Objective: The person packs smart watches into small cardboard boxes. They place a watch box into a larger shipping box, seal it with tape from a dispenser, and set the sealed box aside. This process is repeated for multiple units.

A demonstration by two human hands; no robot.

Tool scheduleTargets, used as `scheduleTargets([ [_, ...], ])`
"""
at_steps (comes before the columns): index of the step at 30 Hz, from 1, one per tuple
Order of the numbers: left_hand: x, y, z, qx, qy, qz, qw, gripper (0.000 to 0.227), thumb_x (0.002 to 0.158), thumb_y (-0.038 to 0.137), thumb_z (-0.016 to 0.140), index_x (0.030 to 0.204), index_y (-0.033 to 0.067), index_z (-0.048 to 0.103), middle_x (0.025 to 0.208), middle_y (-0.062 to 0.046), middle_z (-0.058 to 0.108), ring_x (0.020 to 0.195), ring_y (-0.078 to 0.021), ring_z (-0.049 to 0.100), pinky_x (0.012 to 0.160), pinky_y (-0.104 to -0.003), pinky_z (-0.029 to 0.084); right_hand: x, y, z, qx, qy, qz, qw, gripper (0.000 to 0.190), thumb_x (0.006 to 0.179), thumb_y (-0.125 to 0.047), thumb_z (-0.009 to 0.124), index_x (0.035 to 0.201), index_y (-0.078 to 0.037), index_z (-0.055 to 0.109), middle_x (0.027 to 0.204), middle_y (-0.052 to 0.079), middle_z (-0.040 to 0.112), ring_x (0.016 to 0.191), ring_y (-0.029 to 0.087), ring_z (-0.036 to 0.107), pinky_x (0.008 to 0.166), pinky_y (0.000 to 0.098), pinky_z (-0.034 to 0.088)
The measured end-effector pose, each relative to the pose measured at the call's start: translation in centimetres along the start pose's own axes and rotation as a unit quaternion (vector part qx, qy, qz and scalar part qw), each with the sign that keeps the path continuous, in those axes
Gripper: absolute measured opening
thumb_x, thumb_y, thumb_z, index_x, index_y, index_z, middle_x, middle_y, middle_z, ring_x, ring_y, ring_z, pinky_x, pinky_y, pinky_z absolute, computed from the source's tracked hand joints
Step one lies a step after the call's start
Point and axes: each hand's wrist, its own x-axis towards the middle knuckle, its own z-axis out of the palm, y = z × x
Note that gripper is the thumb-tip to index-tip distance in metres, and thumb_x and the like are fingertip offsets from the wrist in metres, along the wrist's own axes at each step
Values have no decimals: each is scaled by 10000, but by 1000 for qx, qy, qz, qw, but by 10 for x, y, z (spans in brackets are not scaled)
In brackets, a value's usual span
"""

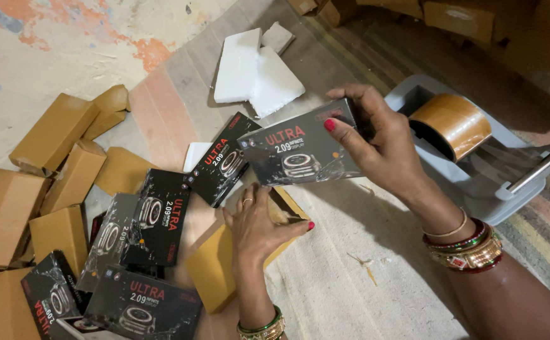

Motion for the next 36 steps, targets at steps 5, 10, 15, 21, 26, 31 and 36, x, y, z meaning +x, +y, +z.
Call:
scheduleTargets([
  [5, 3, -9, 5, -39, 0, 13, 999, 1059, 474, 670, 861, 1407, 267, 561, 1573, -150, 402, 1481, -349, 321, 1165, -706, 144, 0, 0, -3, 81, 1, -12, 997, 360, 1039, -98, 674, 1365, -26, 540, 1078, 64, 690, 980, 97, 660, 796, 239, 568],
  [10, 5, -12, 7, -39, -2, 72, 997, 960, 503, 664, 888, 1364, 299, 671, 1589, -181, 399, 1518, -411, 228, 1158, -675, 193, 3, -3, -8, 83, -28, 47, 995, 371, 998, -93, 669, 1341, -26, 544, 1034, 68, 703, 936, 92, 679, 766, 244, 589],
  [15, 5, -12, 8, -13, 0, 37, 999, 1217, 419, 674, 910, 1465, 213, 495, 1617, -200, 279, 1509, -389, 209, 1133, -694, 159, 5, -11, -13, 25, -25, 63, 997, 343, 999, -82, 645, 1331, -41, 571, 1025, 80, 734, 908, 111, 718, 745, 259, 614],
  [21, 9, -13, 6, -2, -28, 24, 999, 1267, 384, 727, 884, 1470, 208, 488, 1642, -160, 257, 1518, -352, 224, 1169, -657, 153, 6, -20, -20, -91, -56, 119, 987, 414, 951, -139, 674, 1360, -96, 626, 930, 87, 746, 741, 131, 704, 618, 311, 563],
  [26, 7, -13, 4, 3, -34, 34, 999, 1316, 379, 748, 887, 1474, 146, 474, 1640, -171, 256, 1526, -339, 214, 1172, -633, 150, 10, -17, -18, -121, -92, 123, 981, 488, 912, -176, 708, 1391, -122, 638, 883, 103, 766, 663, 158, 655, 590, 347, 519],
  [31, 4, -17, -4, -22, -49, 49, 997, 1431, 346, 708, 929, 1510, 73, 391, 1627, -190, 270, 1518, -342, 223, 1193, -603, 124, 12, -8, -17, -117, -110, 165, 973, 547, 898, -190, 687, 1434, -142, 587, 881, 76, 752, 685, 135, 670, 626, 325, 531],
  [36, 2, -19, -6, -22, -66, 47, 996, 1450, 315, 550, 976, 1519, 86, 316, 1606, -165, 307, 1511, -333, 233, 1181, -594, 128, 16, -3, -17, -144, -136, 189, 962, 548, 924, -194, 684, 1459, -132, 588, 811, 167, 708, 709, 183, 602, 662, 360, 510],
])
